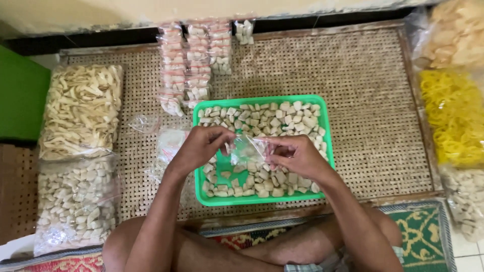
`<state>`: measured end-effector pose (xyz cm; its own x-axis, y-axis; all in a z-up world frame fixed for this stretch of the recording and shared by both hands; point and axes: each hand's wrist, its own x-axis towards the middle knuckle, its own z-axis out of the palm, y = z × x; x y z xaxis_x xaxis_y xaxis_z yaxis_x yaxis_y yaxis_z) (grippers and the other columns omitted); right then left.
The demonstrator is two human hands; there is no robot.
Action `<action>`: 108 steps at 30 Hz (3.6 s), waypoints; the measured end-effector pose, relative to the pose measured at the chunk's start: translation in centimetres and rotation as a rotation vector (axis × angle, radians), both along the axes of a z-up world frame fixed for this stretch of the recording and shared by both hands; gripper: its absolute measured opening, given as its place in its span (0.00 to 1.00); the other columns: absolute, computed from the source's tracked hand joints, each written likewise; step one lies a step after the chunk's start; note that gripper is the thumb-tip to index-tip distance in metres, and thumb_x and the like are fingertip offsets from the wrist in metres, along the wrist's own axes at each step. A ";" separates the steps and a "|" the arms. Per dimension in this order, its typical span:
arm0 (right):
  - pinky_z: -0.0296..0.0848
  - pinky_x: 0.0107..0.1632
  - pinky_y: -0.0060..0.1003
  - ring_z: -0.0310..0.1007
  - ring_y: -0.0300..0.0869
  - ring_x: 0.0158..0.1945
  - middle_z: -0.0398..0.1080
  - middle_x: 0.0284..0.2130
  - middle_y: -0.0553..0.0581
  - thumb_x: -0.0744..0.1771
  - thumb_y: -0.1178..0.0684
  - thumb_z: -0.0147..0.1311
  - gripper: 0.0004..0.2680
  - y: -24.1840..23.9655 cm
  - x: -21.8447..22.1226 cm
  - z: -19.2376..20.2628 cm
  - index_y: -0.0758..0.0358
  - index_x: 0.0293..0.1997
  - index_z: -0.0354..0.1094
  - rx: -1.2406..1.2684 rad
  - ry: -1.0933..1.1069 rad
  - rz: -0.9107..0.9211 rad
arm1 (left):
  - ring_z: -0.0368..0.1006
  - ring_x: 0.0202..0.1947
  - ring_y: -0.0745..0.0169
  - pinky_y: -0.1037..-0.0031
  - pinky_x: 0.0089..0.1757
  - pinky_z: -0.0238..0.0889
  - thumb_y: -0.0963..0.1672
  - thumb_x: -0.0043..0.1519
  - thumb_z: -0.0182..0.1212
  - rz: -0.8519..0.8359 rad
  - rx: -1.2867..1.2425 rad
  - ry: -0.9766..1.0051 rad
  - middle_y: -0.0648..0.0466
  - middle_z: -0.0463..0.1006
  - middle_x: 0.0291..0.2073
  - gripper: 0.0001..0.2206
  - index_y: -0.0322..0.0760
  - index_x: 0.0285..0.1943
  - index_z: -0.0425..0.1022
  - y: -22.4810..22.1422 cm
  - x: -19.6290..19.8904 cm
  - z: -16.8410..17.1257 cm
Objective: The person sits on a mat and repeatedly scoops small white food pieces from a green tray into small clear plastic bags. They seal each bag and place it with other finished bags on the mat. The person continues this process for the duration of the clip.
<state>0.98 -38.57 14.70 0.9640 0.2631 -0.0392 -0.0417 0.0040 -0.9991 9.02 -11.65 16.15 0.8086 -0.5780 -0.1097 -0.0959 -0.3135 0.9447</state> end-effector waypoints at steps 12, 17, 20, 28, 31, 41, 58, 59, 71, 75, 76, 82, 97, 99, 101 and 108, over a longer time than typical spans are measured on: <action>0.77 0.32 0.37 0.79 0.45 0.29 0.78 0.28 0.54 0.65 0.58 0.61 0.02 2.1 1.1 0.3 0.60 0.38 0.79 -0.483 -0.217 0.031 | 0.71 0.59 0.45 0.35 0.67 0.34 0.43 0.47 0.79 -0.310 0.356 -0.473 0.46 0.78 0.51 0.38 0.39 0.68 0.63 -4.6 -1.8 -1.6; 0.80 0.37 0.37 0.81 0.45 0.33 0.79 0.32 0.52 0.66 0.56 0.62 0.03 2.4 0.8 -3.1 0.57 0.41 0.78 -0.571 -0.277 0.012 | 0.74 0.51 0.31 0.41 0.56 0.59 0.44 0.51 0.77 -0.281 0.135 -0.209 0.37 0.78 0.48 0.33 0.34 0.65 0.65 -4.2 -1.3 -2.7; 0.81 0.37 0.41 0.82 0.48 0.34 0.80 0.34 0.58 0.66 0.56 0.62 0.06 2.5 1.3 -2.2 0.60 0.46 0.78 -0.537 -0.286 0.010 | 0.75 0.50 0.26 0.40 0.51 0.65 0.43 0.52 0.77 -0.238 0.016 -0.067 0.35 0.79 0.48 0.29 0.34 0.62 0.68 -3.5 -0.9 -4.6; 0.77 0.44 0.40 0.76 0.47 0.45 0.77 0.45 0.51 0.67 0.61 0.61 0.10 -4.7 5.8 -5.0 0.56 0.53 0.77 -0.984 -0.625 -0.338 | 0.80 0.33 0.48 0.61 0.38 0.73 0.40 0.48 0.79 0.033 -0.125 -0.172 0.48 0.83 0.33 0.22 0.38 0.51 0.77 -2.5 0.6 -6.4; 0.74 0.44 0.44 0.73 0.50 0.49 0.75 0.48 0.54 0.67 0.62 0.58 0.09 -4.5 6.3 -5.4 0.56 0.51 0.76 -1.167 -0.744 -0.273 | 0.80 0.35 0.50 0.63 0.40 0.73 0.41 0.46 0.80 0.077 -0.146 -0.215 0.49 0.83 0.36 0.24 0.37 0.52 0.78 -2.5 0.4 -7.3; 0.65 0.45 0.43 0.69 0.44 0.48 0.69 0.42 0.47 0.64 0.56 0.65 0.10 -4.0 6.6 -6.9 0.49 0.48 0.74 -1.416 -0.742 -0.274 | 0.77 0.36 0.44 0.55 0.41 0.70 0.41 0.47 0.77 0.035 -0.196 -0.374 0.45 0.81 0.39 0.26 0.32 0.57 0.77 -2.8 0.5 -6.2; 0.68 0.46 0.39 0.68 0.46 0.45 0.73 0.40 0.55 0.65 0.54 0.64 0.08 3.6 2.0 -2.1 0.59 0.45 0.73 -0.602 -0.489 -0.163 | 0.71 0.50 0.52 0.47 0.59 0.58 0.54 0.56 0.72 0.026 0.284 -0.585 0.50 0.78 0.49 0.29 0.39 0.60 0.70 -3.9 -2.2 -8.7; 0.67 0.50 0.45 0.64 0.47 0.48 0.69 0.42 0.56 0.67 0.50 0.57 0.07 3.3 2.1 -2.1 0.58 0.46 0.75 -0.621 -0.445 -0.120 | 0.71 0.46 0.52 0.54 0.50 0.62 0.54 0.60 0.67 0.011 0.255 -0.691 0.48 0.78 0.47 0.26 0.37 0.59 0.68 -3.9 -2.2 -8.7; 0.80 0.47 0.38 0.80 0.45 0.44 0.75 0.47 0.61 0.68 0.52 0.53 0.08 2.1 2.6 -1.7 0.64 0.46 0.76 -0.445 -0.165 0.234 | 0.70 0.54 0.47 0.53 0.54 0.61 0.57 0.60 0.68 -0.255 0.385 -0.628 0.45 0.75 0.55 0.40 0.41 0.76 0.53 -3.6 -1.7 -5.1; 0.86 0.52 0.36 0.84 0.48 0.47 0.80 0.45 0.62 0.69 0.59 0.52 0.07 0.4 2.8 -3.2 0.64 0.50 0.74 -0.438 -0.253 0.012 | 0.79 0.40 0.60 0.75 0.34 0.79 0.47 0.48 0.78 0.091 -0.130 0.039 0.43 0.74 0.62 0.57 0.37 0.79 0.31 -2.2 -0.3 -3.9; 0.86 0.52 0.36 0.84 0.48 0.47 0.80 0.45 0.62 0.69 0.59 0.52 0.07 0.4 3.0 -2.8 0.64 0.50 0.74 -0.438 -0.256 0.011 | 0.79 0.40 0.60 0.75 0.34 0.79 0.47 0.48 0.78 0.091 -0.131 0.037 0.43 0.74 0.62 0.57 0.37 0.79 0.31 -1.9 0.2 -4.0; 0.83 0.42 0.33 0.79 0.42 0.38 0.78 0.40 0.58 0.67 0.55 0.57 0.10 0.9 3.0 -2.2 0.65 0.52 0.72 -0.320 -0.263 -0.046 | 0.82 0.42 0.60 0.80 0.36 0.80 0.43 0.61 0.65 0.141 -0.350 0.380 0.44 0.79 0.58 0.19 0.43 0.62 0.75 -2.0 0.3 -5.2; 0.74 0.61 0.54 0.74 0.57 0.62 0.66 0.64 0.67 0.69 0.51 0.54 0.12 2.3 2.7 -2.6 0.53 0.59 0.71 -0.505 -0.188 0.143 | 0.83 0.48 0.57 0.71 0.48 0.78 0.44 0.63 0.62 0.246 -0.265 0.401 0.49 0.86 0.47 0.09 0.40 0.49 0.83 -2.9 0.2 -4.3; 0.82 0.45 0.49 0.82 0.58 0.44 0.81 0.39 0.62 0.63 0.59 0.65 0.09 2.4 3.1 -2.5 0.57 0.45 0.82 -0.446 -0.342 -0.048 | 0.79 0.36 0.71 0.78 0.40 0.75 0.41 0.64 0.62 0.348 -0.394 0.476 0.47 0.87 0.36 0.12 0.31 0.54 0.82 -3.2 0.1 -3.1; 0.81 0.45 0.49 0.81 0.58 0.44 0.80 0.39 0.62 0.62 0.58 0.65 0.08 2.3 2.9 -2.4 0.57 0.43 0.82 -0.452 -0.338 -0.047 | 0.79 0.36 0.70 0.77 0.39 0.76 0.41 0.66 0.60 0.360 -0.381 0.487 0.47 0.87 0.36 0.12 0.31 0.54 0.83 -3.0 -0.4 -4.5; 0.79 0.47 0.53 0.80 0.60 0.47 0.79 0.43 0.64 0.64 0.57 0.64 0.07 3.2 3.2 -0.5 0.58 0.44 0.82 -0.452 -0.328 0.081 | 0.78 0.40 0.67 0.70 0.42 0.77 0.42 0.68 0.57 0.387 -0.418 0.482 0.44 0.86 0.41 0.12 0.28 0.53 0.82 -3.4 -0.7 -4.5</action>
